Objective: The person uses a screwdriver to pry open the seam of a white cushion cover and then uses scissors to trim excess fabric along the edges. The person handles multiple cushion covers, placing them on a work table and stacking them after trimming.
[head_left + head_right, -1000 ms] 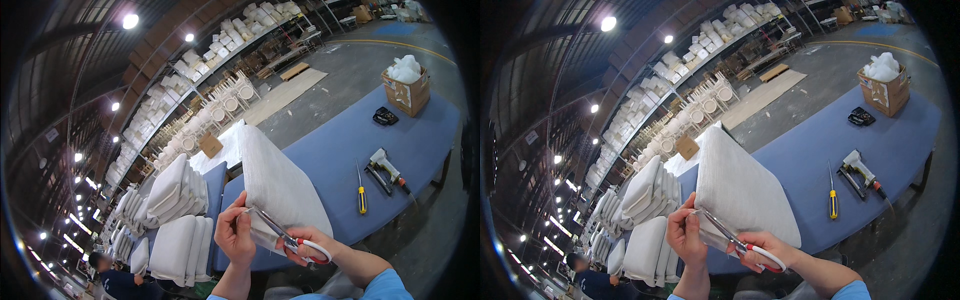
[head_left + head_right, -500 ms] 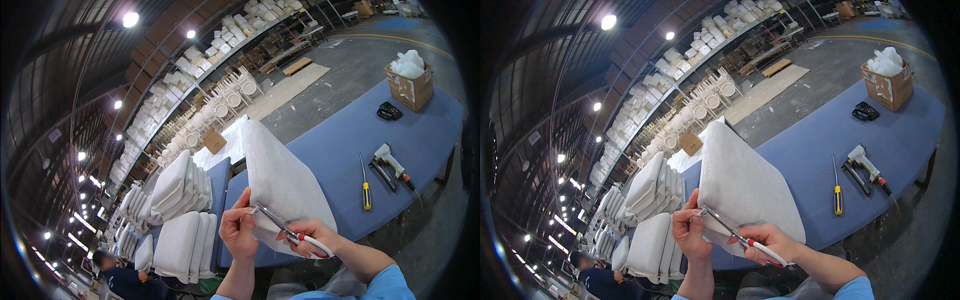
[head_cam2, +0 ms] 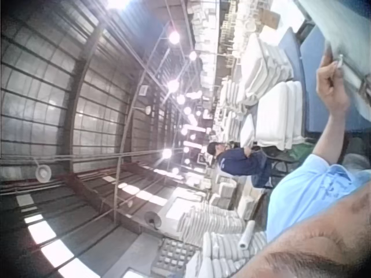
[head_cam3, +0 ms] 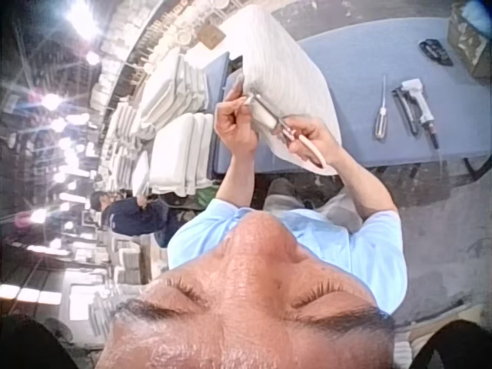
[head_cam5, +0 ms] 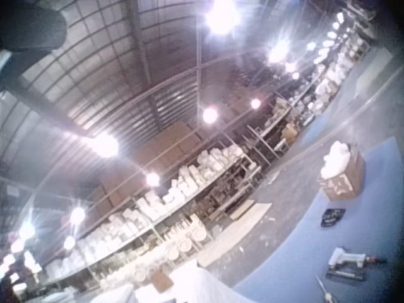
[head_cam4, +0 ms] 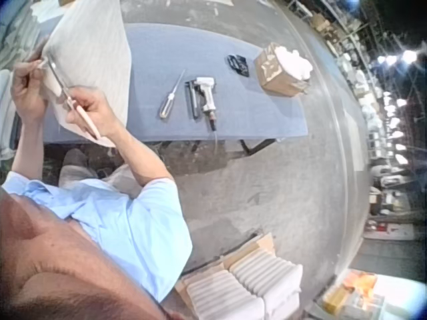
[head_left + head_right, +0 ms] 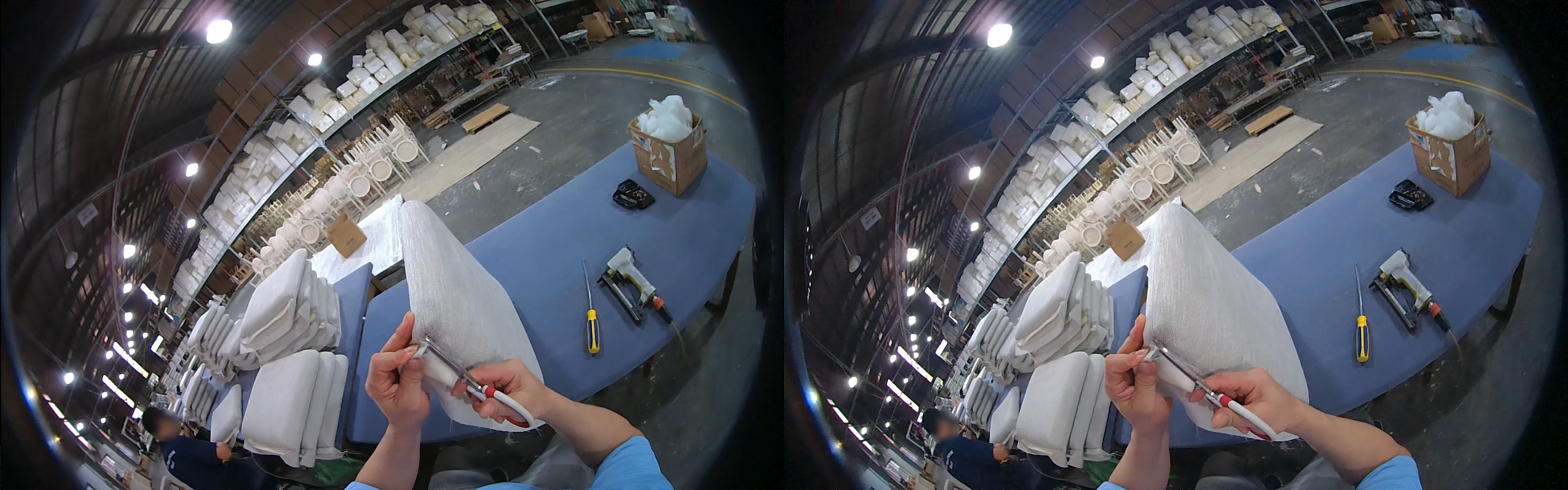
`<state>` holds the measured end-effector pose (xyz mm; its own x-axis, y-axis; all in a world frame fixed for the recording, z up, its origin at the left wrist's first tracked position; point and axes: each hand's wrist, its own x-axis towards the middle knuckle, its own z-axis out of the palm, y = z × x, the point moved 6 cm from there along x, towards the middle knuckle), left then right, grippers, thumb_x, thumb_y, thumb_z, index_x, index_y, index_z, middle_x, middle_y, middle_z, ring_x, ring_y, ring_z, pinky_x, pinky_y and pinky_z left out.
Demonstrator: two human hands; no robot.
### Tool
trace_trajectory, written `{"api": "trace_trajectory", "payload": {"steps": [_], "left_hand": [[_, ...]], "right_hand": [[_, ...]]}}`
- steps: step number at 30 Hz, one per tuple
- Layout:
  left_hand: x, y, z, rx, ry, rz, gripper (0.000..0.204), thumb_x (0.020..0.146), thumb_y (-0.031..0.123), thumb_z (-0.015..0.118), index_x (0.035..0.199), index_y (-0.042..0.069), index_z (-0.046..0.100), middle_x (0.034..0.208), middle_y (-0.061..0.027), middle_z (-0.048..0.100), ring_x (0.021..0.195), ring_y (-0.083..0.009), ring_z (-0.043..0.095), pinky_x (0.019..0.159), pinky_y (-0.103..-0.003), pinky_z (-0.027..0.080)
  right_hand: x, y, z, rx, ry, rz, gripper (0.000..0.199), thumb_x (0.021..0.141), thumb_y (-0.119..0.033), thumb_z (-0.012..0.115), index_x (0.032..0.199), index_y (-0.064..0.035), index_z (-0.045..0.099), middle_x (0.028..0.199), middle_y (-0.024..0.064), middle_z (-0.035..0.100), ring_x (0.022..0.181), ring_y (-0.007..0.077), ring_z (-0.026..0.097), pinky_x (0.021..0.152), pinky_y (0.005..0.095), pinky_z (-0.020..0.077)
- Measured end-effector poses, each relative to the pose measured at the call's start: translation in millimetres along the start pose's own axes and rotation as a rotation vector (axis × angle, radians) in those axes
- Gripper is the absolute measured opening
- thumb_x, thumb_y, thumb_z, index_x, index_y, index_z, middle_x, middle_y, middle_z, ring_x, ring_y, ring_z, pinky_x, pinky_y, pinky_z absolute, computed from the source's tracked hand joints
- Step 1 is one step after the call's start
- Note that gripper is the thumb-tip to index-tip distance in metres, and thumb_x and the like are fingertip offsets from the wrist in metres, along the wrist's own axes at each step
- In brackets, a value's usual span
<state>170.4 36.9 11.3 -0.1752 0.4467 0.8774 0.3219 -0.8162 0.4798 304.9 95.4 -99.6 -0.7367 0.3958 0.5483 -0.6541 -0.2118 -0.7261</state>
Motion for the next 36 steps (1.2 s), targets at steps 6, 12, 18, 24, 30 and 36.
{"api": "trace_trajectory", "payload": {"steps": [6,12,18,24,30,36], "left_hand": [[-3,0,-3,0.01,-0.025,0.029,0.006,0.102,0.005,0.069,0.106,0.002,0.066,0.142,-0.0314,0.062,0.138,-0.035,0.059,0.114,-0.042,0.047],[-4,3,-5,0.068,-0.041,0.085,0.006,0.101,0.002,0.069,0.106,0.002,0.067,0.142,-0.0322,0.062,0.138,-0.0363,0.058,0.114,-0.043,0.048],[-3,2,-9,0.041,-0.049,0.078,0.005,0.101,0.0,0.068,0.106,0.0,0.066,0.141,-0.0334,0.062,0.137,-0.0363,0.059,0.114,-0.043,0.048],[-7,-3,-12,-0.002,-0.04,0.055,0.006,0.1,-0.001,0.068,0.105,0.001,0.066,0.139,-0.0323,0.064,0.136,-0.0344,0.061,0.112,-0.041,0.049],[-5,-5,-2,0.018,-0.037,0.054,0.005,0.1,-0.001,0.068,0.104,0.001,0.066,0.137,-0.0315,0.065,0.134,-0.0338,0.063,0.112,-0.041,0.05],[1,3,5,0.082,-0.065,0.106,0.007,0.099,-0.003,0.068,0.103,0.002,0.066,0.137,-0.0316,0.065,0.133,-0.0343,0.063,0.111,-0.04,0.051]], "right_hand": [[0,-5,8,0.108,-0.035,0.024,0.058,0.092,-0.034,0.084,0.133,0.0011,0.065,0.078,-0.0036,0.058,0.057,0.003,0.051,0.052,0.0205,0.0382],[0,-9,11,0.107,-0.033,0.046,0.056,0.091,-0.037,0.084,0.129,0.0012,0.067,0.082,-0.0022,0.06,0.06,0.0047,0.054,0.053,0.0208,0.0397],[1,-18,12,-0.081,-0.012,0.034,0.048,0.093,-0.036,0.083,0.122,-0.0001,0.069,0.085,-0.0011,0.063,0.059,0.0052,0.055,0.053,0.0206,0.0407],[-19,-49,24,-0.104,0.034,0.33,0.05,0.095,-0.037,0.081,0.125,0.0002,0.067,0.081,-0.0011,0.062,0.06,0.0049,0.056,0.054,0.0219,0.0441],[-22,-32,25,-0.06,0.104,0.175,0.063,0.095,-0.049,0.079,0.128,0.0024,0.063,0.078,-0.0003,0.059,0.06,0.0044,0.054,0.053,0.0204,0.0418],[0,0,22,0.02,0.094,-0.04,0.065,0.092,-0.051,0.079,0.127,0.0013,0.063,0.083,0.0027,0.06,0.059,0.0046,0.05,0.052,0.0209,0.0384]]}}
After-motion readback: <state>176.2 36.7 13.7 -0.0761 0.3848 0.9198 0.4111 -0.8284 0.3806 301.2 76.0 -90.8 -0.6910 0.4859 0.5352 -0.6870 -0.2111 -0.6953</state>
